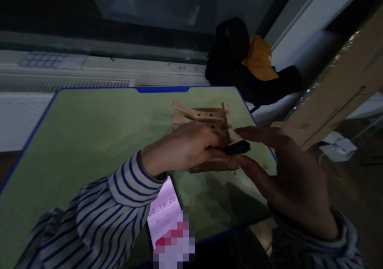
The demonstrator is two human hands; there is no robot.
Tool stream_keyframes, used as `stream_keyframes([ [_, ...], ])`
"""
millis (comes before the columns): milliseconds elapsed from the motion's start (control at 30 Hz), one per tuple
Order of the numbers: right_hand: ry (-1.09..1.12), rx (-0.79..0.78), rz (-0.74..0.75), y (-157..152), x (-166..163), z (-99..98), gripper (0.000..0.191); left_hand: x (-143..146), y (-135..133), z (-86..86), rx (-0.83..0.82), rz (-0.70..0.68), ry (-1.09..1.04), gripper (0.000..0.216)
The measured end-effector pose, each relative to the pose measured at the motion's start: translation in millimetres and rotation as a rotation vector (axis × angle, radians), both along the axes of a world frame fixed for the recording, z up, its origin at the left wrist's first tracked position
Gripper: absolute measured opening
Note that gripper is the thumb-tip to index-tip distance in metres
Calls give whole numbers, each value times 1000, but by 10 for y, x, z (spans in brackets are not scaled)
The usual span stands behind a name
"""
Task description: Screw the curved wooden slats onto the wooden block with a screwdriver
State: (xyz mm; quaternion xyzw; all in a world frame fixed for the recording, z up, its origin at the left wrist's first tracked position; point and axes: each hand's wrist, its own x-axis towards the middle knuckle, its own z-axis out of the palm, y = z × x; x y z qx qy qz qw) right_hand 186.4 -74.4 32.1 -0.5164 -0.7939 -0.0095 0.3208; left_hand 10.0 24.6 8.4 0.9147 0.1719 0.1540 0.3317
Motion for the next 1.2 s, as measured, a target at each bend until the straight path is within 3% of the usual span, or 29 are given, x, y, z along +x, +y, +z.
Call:
stream_keyframes([
  [133, -31, -55, 124, 21, 26, 116, 33, 1, -1, -13, -8, -23, -4, 20],
  [300, -36, 149, -28, 38, -10, -41, 27, 8, -12, 0, 13, -7, 46, 21],
  [400, -47, 196, -42, 30, -47, -93, 27, 11, -8, -1, 26, 13, 49, 23],
  [633, -39, -74, 126, 27, 4, 62, 39, -1, 5, -2, -11, -36, 9, 20],
  [733, -13, 11, 124, 46, 5, 15, 32, -5, -10, 8, -16, -24, 41, 21],
  [900, -42, 208, -41, 65, -46, -123, 26, 6, -12, 6, 12, 45, 59, 18],
  [1100, -7, -40, 95, 40, 14, 51, 37, 6, -2, -16, -13, 8, 41, 20],
  [1200, 2, -28, 152, 44, 37, 66, 33, 1, -9, 7, -4, -22, 58, 21],
])
